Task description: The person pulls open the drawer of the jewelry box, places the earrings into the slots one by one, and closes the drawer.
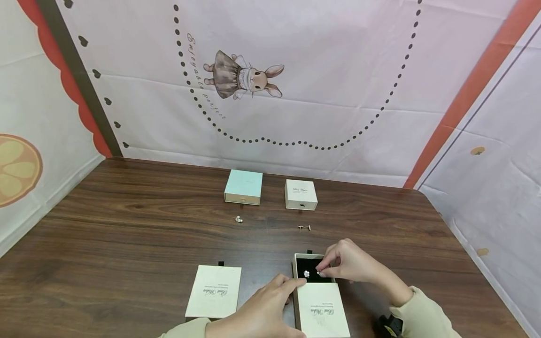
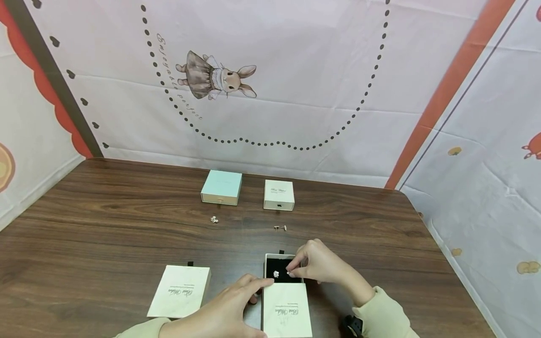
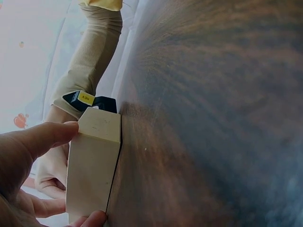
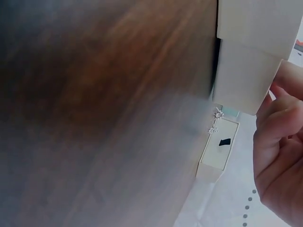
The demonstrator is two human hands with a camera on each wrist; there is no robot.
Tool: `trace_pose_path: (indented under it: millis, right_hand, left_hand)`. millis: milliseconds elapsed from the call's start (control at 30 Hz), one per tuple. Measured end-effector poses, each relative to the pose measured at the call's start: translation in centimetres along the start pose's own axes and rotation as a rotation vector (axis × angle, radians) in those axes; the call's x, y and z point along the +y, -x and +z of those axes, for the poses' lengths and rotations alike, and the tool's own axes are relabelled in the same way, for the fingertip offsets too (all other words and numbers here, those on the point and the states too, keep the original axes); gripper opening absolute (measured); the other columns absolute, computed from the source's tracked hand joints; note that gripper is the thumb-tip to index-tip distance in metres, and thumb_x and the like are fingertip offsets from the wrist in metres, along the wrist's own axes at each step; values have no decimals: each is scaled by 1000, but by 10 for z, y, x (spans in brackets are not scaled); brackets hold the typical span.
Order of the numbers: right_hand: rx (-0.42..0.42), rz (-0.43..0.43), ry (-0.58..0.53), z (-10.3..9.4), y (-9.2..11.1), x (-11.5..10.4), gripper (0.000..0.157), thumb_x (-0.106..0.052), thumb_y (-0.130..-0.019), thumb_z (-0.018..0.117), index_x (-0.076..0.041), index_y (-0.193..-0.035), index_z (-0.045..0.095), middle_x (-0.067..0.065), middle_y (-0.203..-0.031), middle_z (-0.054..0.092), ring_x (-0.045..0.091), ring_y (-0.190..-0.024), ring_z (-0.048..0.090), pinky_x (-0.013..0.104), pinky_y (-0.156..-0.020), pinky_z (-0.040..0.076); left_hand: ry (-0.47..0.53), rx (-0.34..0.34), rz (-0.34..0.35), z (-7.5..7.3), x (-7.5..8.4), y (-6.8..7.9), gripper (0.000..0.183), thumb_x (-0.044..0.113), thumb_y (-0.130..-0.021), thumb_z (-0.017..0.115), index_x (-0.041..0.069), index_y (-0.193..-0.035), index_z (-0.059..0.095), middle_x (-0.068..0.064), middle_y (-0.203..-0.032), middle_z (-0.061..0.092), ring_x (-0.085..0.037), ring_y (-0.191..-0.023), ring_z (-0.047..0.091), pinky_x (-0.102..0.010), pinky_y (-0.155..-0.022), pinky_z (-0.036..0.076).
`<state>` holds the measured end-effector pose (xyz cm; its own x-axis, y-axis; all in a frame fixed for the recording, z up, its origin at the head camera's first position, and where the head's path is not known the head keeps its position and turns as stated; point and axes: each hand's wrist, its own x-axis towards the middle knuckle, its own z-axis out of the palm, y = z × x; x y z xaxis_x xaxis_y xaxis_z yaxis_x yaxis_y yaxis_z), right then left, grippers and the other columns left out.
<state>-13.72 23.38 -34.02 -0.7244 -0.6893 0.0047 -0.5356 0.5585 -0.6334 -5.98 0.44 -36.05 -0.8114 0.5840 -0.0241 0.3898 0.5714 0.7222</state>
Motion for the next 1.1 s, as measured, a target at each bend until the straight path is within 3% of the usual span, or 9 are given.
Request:
trace_pose_path:
  millis: [133,333,567,767,900,1000,1100]
  right_hand:
    - [-7,13,-7,-1,-1,1,7,-10,-76,72,-8,-82,75,-3,-79,67,-8,-35,40,18,-31,38]
    - [33,102,-194,-8,2,9,16,-16,-79,71,-4,-89,73,3,-83,66,-1,-33,39,24,-30,39]
    - [75,178,-352,-14,6,20,25,-13,-82,67,5,-98,68,15,-90,64,2,-35,40,28,-33,41]
    - [77,221,-416,-16,8,30,28,-11,-86,62,11,-104,64,18,-97,62,2,-35,41,30,-35,43]
    - [33,285,-475,-17,8,32,33,-16,-89,59,10,-109,61,2,-64,60,2,-35,40,25,-37,43]
    - [-4,311,-545,-17,9,34,37,-19,-91,56,11,-113,58,-1,-60,59,3,-37,40,22,-38,42]
    - [-35,318,-621,-18,9,35,40,-20,-93,53,12,-117,55,7,-87,67,2,-39,41,20,-40,42]
  left_hand:
    - [-10,7,5,0,0,0,83,39,-59,83,16,-131,48,6,-101,48,-2,-79,47,-20,-67,43]
    - [-3,9,16,0,1,0,83,40,-59,83,15,-131,48,5,-102,49,-2,-78,46,-20,-66,42]
    - [45,-15,-17,-3,0,-1,83,38,-60,83,15,-131,47,6,-104,49,-3,-84,49,-22,-69,44]
    - [11,8,8,-1,1,0,84,39,-59,83,15,-131,47,5,-102,49,-3,-80,48,-21,-68,44]
    - [-5,21,17,0,1,0,87,40,-59,84,15,-133,46,7,-97,48,-1,-74,44,-19,-65,42]
    - [9,19,13,0,1,1,89,39,-59,84,17,-135,43,8,-93,46,-1,-70,42,-18,-62,40]
    - [28,16,11,-1,1,1,91,38,-60,83,18,-137,40,8,-90,44,-2,-68,41,-18,-60,39]
